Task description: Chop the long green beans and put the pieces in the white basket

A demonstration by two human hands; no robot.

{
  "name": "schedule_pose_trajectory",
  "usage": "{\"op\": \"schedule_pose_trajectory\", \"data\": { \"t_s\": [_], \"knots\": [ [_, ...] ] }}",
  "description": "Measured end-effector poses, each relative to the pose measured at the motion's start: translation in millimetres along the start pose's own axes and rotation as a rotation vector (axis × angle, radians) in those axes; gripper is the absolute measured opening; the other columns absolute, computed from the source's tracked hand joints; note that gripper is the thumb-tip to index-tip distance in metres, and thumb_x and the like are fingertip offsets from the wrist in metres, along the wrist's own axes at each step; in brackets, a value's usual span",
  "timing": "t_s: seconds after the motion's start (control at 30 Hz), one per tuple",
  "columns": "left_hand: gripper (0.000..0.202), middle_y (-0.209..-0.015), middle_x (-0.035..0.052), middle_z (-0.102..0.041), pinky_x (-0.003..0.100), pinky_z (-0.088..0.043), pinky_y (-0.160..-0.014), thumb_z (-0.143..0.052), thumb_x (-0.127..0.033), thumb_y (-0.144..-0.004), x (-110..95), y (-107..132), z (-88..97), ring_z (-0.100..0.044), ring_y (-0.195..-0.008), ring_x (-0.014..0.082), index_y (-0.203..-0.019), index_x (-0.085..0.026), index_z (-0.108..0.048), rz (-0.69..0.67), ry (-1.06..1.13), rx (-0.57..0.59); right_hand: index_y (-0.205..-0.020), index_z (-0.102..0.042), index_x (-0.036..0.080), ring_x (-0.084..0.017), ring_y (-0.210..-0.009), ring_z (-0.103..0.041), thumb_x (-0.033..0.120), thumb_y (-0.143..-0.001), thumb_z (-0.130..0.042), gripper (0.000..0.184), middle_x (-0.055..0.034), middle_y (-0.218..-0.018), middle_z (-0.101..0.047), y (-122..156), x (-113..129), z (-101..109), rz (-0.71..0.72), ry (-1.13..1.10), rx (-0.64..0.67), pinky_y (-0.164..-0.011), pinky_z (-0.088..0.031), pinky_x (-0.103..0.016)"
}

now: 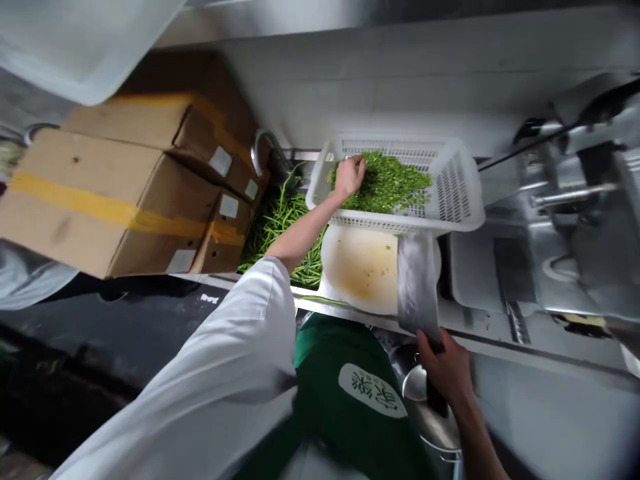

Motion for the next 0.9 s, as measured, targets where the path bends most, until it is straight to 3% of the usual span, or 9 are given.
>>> {"op": "schedule_pose_trajectory", "data": {
  "t_s": [0.13, 0.2, 0.27, 0.33, 0.4, 0.5, 0.57, 0.63, 0.9],
  "knots": [
    [0.032, -0.107, 0.0088, -0.068, 0.037, -0.051, -0.099, -0.040, -0.038, -0.108, 17.0, 94.6, 117.5, -0.065, -0.104, 0.0190, -0.108, -0.020, -0.066, 0.075, -0.018, -0.284, -0.078, -0.061, 0.023, -0.018, -0.053, -0.059, 0.043, -0.088, -0.051, 0.025, -0.0029, -0.060, -0.064, 3.9, -37.6, -18.4, 0.100, 0.342, 0.071, -0.053, -0.036, -0.028],
    [0.028, -0.102, 0.0080, -0.068, 0.035, -0.052, -0.095, -0.042, -0.032, -0.106, 37.3, 163.7, 148.9, -0.065, -0.099, 0.0187, -0.102, -0.018, -0.066, 0.206, -0.107, -0.219, -0.091, -0.066, 0.021, -0.019, -0.058, -0.062, 0.038, -0.088, -0.053, 0.021, -0.0049, -0.069, -0.069, -4.3, -39.9, -29.0, 0.160, 0.481, 0.036, -0.057, -0.035, -0.028],
    [0.026, -0.091, 0.0068, -0.069, 0.032, -0.053, -0.087, -0.045, -0.024, -0.102, 72.2, 236.9, 147.2, -0.064, -0.087, 0.0178, -0.092, -0.017, -0.068, 0.433, -0.196, 0.047, -0.101, -0.068, 0.020, -0.021, -0.063, -0.064, 0.036, -0.088, -0.056, 0.024, -0.0062, -0.075, -0.072, -15.7, -38.6, -39.9, 0.186, 0.593, 0.002, -0.059, -0.035, -0.028],
    [0.017, -0.085, 0.0063, -0.069, 0.030, -0.052, -0.083, -0.056, -0.022, -0.096, 104.3, 306.9, 127.5, -0.064, -0.082, 0.0181, -0.091, -0.015, -0.071, 0.642, -0.248, 0.340, -0.106, -0.067, 0.019, -0.021, -0.066, -0.064, 0.036, -0.089, -0.058, 0.026, -0.0066, -0.078, -0.072, -28.1, -36.7, -52.6, 0.198, 0.673, -0.003, -0.060, -0.034, -0.028],
    [0.015, -0.089, 0.0076, -0.070, 0.031, -0.051, -0.080, -0.071, -0.023, -0.087, 124.1, 353.2, 109.4, -0.065, -0.080, 0.0197, -0.099, -0.014, -0.073, 0.764, -0.259, 0.456, -0.107, -0.067, 0.018, -0.020, -0.068, -0.064, 0.036, -0.091, -0.058, 0.025, -0.0070, -0.083, -0.074, -39.5, -35.8, -66.7, 0.204, 0.732, 0.008, -0.060, -0.033, -0.028],
    [0.020, -0.096, 0.0108, -0.072, 0.032, -0.050, -0.078, -0.078, -0.023, -0.083, 142.7, 378.8, 89.1, -0.065, -0.081, 0.0212, -0.100, -0.015, -0.074, 0.873, -0.247, 0.442, -0.111, -0.066, 0.018, -0.019, -0.072, -0.063, 0.038, -0.094, -0.057, 0.028, -0.0083, -0.092, -0.074, -51.7, -32.6, -87.5, 0.222, 0.800, 0.010, -0.060, -0.031, -0.027],
    [0.007, -0.090, 0.0099, -0.073, 0.033, -0.049, -0.076, -0.071, -0.022, -0.088, 150.4, 379.9, 81.7, -0.063, -0.078, 0.0202, -0.087, -0.016, -0.073, 0.902, -0.210, 0.405, -0.114, -0.066, 0.017, -0.020, -0.076, -0.064, 0.041, -0.095, -0.058, 0.032, -0.0098, -0.096, -0.073, -55.8, -28.2, -99.3, 0.222, 0.836, 0.000, -0.061, -0.032, -0.027],
    [0.018, -0.082, 0.0071, -0.072, 0.032, -0.049, -0.076, -0.061, -0.022, -0.095, 154.7, 377.6, 82.1, -0.061, -0.074, 0.0183, -0.079, -0.018, -0.070, 0.902, -0.163, 0.351, -0.119, -0.064, 0.016, -0.021, -0.081, -0.064, 0.043, -0.095, -0.058, 0.037, -0.0112, -0.100, -0.073, -57.4, -23.0, -109.3, 0.196, 0.853, 0.002, -0.063, -0.034, -0.027],
    [0.026, -0.085, 0.0056, -0.072, 0.029, -0.052, -0.081, -0.049, -0.019, -0.098, 152.4, 395.2, 127.9, -0.064, -0.077, 0.0163, -0.111, -0.012, -0.071, 0.905, -0.031, 0.221, -0.134, -0.057, 0.018, -0.025, -0.102, -0.063, 0.046, -0.099, -0.048, 0.046, -0.0142, -0.117, -0.068, -57.0, -8.6, -124.6, 0.002, 0.840, 0.084, -0.079, -0.044, -0.033]
  ]
}}
Point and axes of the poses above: each hand's wrist, its own y-axis away from the middle knuckle, its own z-axis out of the back of the hand, x = y × z, the point moved 9 cm from there along -y, towards the middle knuckle
